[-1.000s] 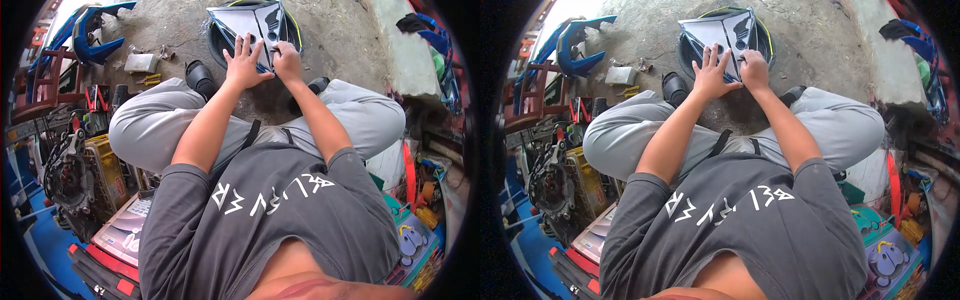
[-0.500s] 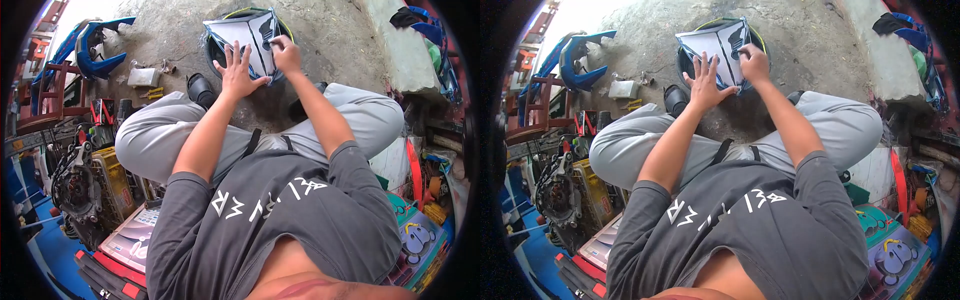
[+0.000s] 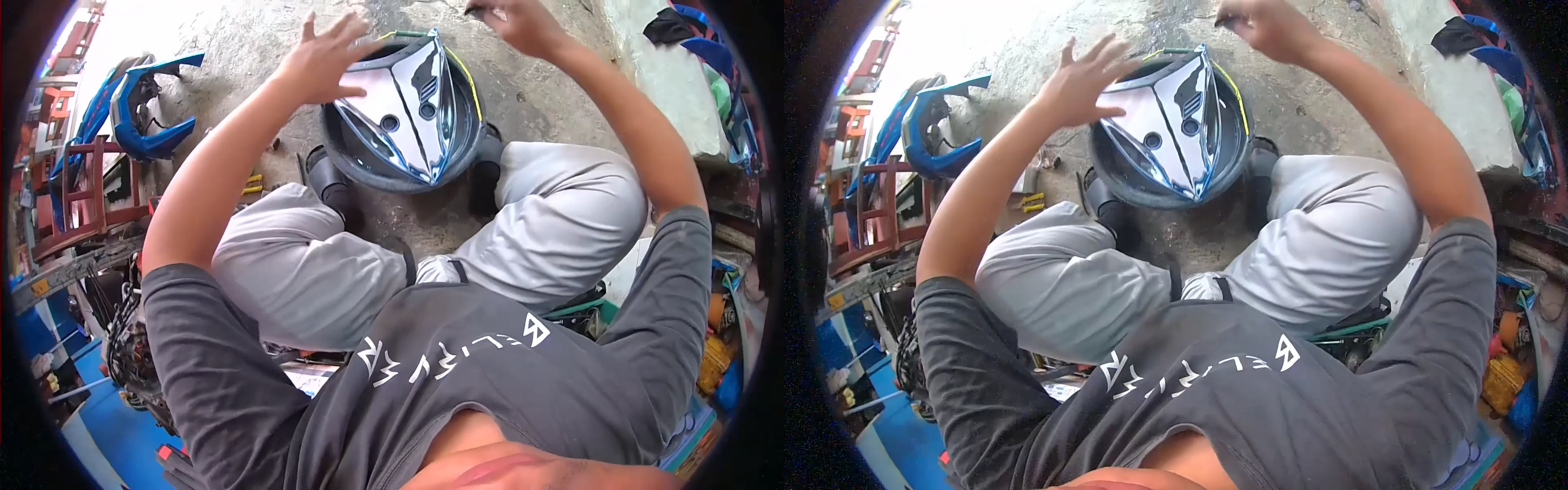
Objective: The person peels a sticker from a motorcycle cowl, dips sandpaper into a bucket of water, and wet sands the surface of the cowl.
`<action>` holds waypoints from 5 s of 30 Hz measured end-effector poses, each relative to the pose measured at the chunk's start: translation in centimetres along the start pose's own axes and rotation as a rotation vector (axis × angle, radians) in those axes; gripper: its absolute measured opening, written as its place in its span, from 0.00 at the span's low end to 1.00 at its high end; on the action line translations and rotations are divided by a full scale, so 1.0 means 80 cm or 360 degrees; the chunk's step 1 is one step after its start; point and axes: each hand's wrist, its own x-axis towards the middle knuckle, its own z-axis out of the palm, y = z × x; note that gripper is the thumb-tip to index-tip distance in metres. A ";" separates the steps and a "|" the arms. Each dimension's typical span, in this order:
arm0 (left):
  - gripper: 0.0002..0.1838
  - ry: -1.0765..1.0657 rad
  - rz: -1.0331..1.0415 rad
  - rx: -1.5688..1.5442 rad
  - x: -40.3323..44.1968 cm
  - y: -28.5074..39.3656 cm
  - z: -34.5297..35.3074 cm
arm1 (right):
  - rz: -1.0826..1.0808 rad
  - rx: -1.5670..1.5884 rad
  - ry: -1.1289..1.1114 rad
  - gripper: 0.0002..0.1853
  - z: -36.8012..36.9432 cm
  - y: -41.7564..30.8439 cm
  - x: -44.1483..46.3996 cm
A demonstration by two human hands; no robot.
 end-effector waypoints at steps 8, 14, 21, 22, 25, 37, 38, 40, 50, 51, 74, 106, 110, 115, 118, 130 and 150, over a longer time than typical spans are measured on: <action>0.46 0.0082 0.0333 -0.0592 0.031 0.043 0.074 | 0.0728 0.0265 -0.0162 0.15 0.096 0.058 -0.005; 0.39 0.0347 0.0193 -0.1018 0.031 0.068 0.114 | 0.0915 0.0663 -0.0237 0.14 0.141 0.094 -0.003; 0.39 0.0483 0.0085 -0.1046 0.035 0.075 0.124 | 0.1102 0.0890 -0.0030 0.12 0.216 0.118 0.010; 0.39 0.0490 0.0078 -0.1054 0.035 0.075 0.124 | 0.1171 0.0903 -0.0030 0.12 0.219 0.117 0.003; 0.39 0.0504 0.0081 -0.1060 0.037 0.073 0.126 | 0.1159 0.0939 -0.0019 0.11 0.219 0.109 -0.010; 0.41 0.0517 0.0074 -0.1063 0.032 0.076 0.124 | 0.1065 0.1029 -0.0134 0.11 0.217 0.129 0.004; 0.41 0.0504 0.0078 -0.1068 0.033 0.075 0.124 | 0.1090 0.1064 -0.0133 0.10 0.219 0.132 0.002; 0.41 0.0507 0.0082 -0.1056 0.030 0.078 0.127 | 0.1109 0.1052 -0.0109 0.10 0.224 0.129 -0.007; 0.40 0.0408 -0.0066 -0.0980 0.019 0.086 0.124 | 0.1109 0.0958 -0.0051 0.09 0.214 0.111 -0.004; 0.40 0.0454 -0.0070 -0.1004 0.019 0.085 0.130 | 0.1093 0.0976 -0.0053 0.09 0.217 0.093 -0.011; 0.38 0.0566 -0.0038 -0.1016 0.023 0.081 0.132 | 0.0738 0.0833 -0.0213 0.11 0.195 0.054 -0.025; 0.36 0.0556 -0.0036 -0.1060 0.024 0.079 0.133 | 0.1089 0.0817 0.0135 0.08 0.199 0.053 -0.013; 0.37 0.0570 -0.0031 -0.1049 0.024 0.076 0.132 | 0.0118 0.0405 0.0332 0.06 0.220 0.027 -0.030; 0.37 0.0557 -0.0045 -0.1068 0.022 0.079 0.134 | 0.0973 0.0912 0.0094 0.05 0.213 0.051 -0.027; 0.38 0.0573 -0.0040 -0.1077 0.023 0.077 0.133 | 0.0292 0.0452 0.0098 0.05 0.215 0.037 -0.041; 0.39 0.0591 -0.0031 -0.1064 0.023 0.077 0.136 | -0.0011 0.0442 0.0063 0.09 0.209 0.028 -0.042; 0.40 0.0577 -0.0041 -0.1077 0.020 0.079 0.136 | -0.0260 0.0088 0.0024 0.16 0.199 0.052 -0.035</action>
